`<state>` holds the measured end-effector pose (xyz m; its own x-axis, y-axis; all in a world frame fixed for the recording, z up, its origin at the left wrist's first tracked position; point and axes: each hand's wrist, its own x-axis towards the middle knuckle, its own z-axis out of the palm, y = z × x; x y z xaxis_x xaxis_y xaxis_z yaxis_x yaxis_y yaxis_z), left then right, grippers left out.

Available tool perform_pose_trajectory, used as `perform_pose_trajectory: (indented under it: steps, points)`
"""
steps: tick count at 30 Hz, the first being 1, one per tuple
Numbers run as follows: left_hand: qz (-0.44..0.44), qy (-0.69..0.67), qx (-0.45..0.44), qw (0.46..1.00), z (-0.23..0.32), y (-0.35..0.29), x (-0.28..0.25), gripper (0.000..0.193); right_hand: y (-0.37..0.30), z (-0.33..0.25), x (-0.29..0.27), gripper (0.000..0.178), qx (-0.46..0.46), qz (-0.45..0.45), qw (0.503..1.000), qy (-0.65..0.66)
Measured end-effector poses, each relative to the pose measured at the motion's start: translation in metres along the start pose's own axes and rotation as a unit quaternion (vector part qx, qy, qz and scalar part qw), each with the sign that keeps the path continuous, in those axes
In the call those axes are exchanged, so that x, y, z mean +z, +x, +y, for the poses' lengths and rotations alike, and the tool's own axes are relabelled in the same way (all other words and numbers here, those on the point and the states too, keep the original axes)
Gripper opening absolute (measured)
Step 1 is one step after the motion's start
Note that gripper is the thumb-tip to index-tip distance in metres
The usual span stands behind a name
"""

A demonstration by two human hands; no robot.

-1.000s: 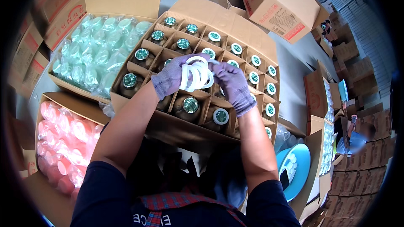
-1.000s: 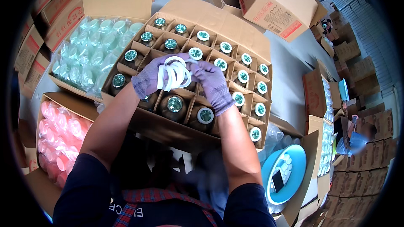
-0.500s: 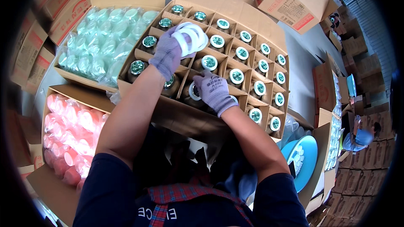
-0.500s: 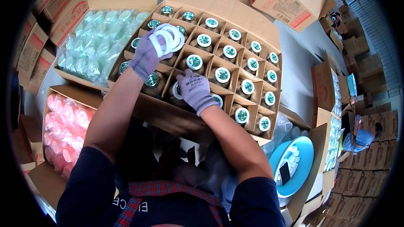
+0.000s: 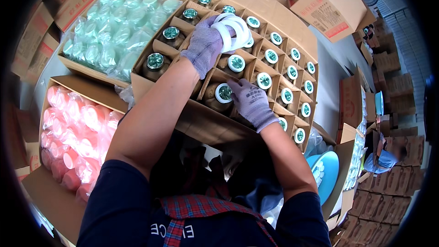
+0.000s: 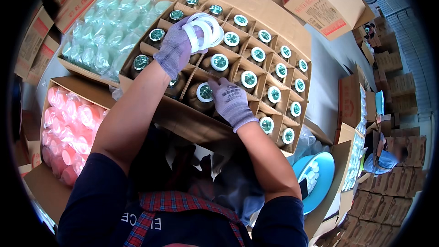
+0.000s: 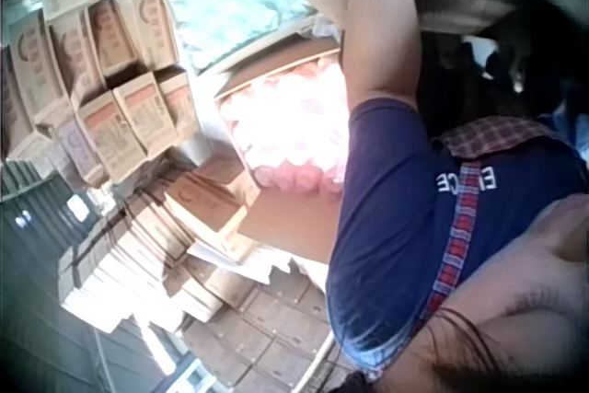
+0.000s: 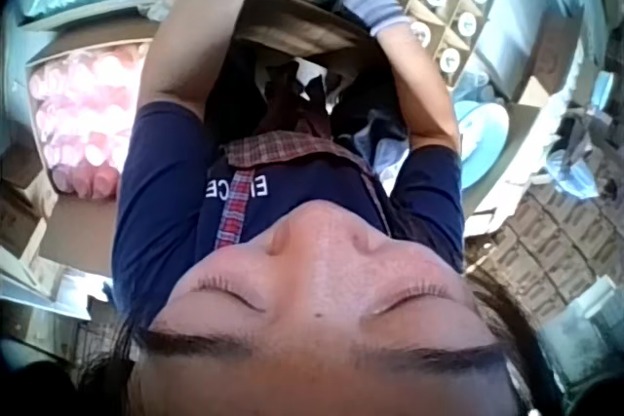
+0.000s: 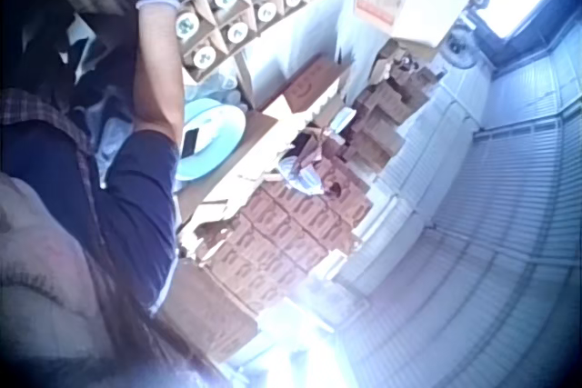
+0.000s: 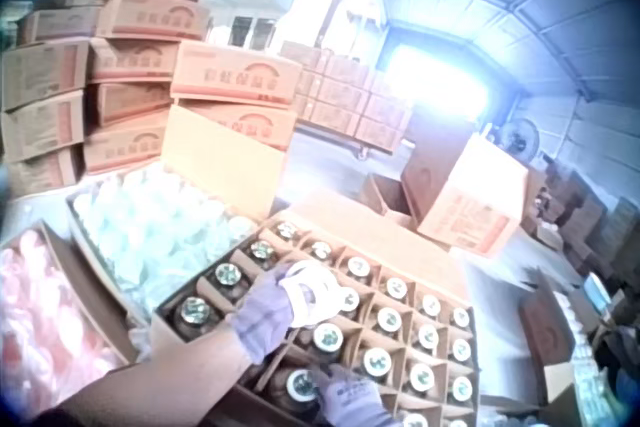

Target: The person places white plastic rings onto small green jars arranged in a cardboard tray. They then pick up a pink pitcher, insert a filter and a lid, and wrap the assembled unit in a clear plastic bag.

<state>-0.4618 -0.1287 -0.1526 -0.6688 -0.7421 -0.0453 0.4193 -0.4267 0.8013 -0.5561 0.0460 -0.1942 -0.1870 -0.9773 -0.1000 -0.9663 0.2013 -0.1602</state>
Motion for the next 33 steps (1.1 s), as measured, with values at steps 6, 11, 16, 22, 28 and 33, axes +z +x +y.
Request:
perform_pose_trajectory:
  steps: [6,11,16,22,28,33]
  points:
    - [-0.011,0.004,0.019,1.000,-0.008,0.003,0.002,0.044,0.009,0.005,-0.012,0.041,0.012,-0.057,0.998,-0.001]
    - [-0.014,0.049,0.029,0.998,-0.008,-0.002,0.001,0.045,0.009,-0.005,-0.007,0.052,-0.036,-0.045,0.995,0.077]
    - [0.049,0.068,0.021,0.996,0.002,0.004,-0.007,0.035,0.043,0.007,-0.027,0.039,0.008,0.046,0.988,0.145]
    - [0.023,0.074,0.007,0.997,-0.008,0.012,-0.023,0.034,0.079,0.048,0.023,0.035,-0.044,0.133,0.990,0.000]
    - [-0.079,-0.035,-0.184,0.979,0.016,-0.001,-0.012,0.034,0.066,0.052,-0.016,0.030,-0.005,0.267,0.918,0.293]
    - [-0.161,-0.068,-0.160,0.972,0.005,0.007,-0.024,0.032,0.050,0.013,-0.047,0.032,0.070,0.091,0.741,0.661]
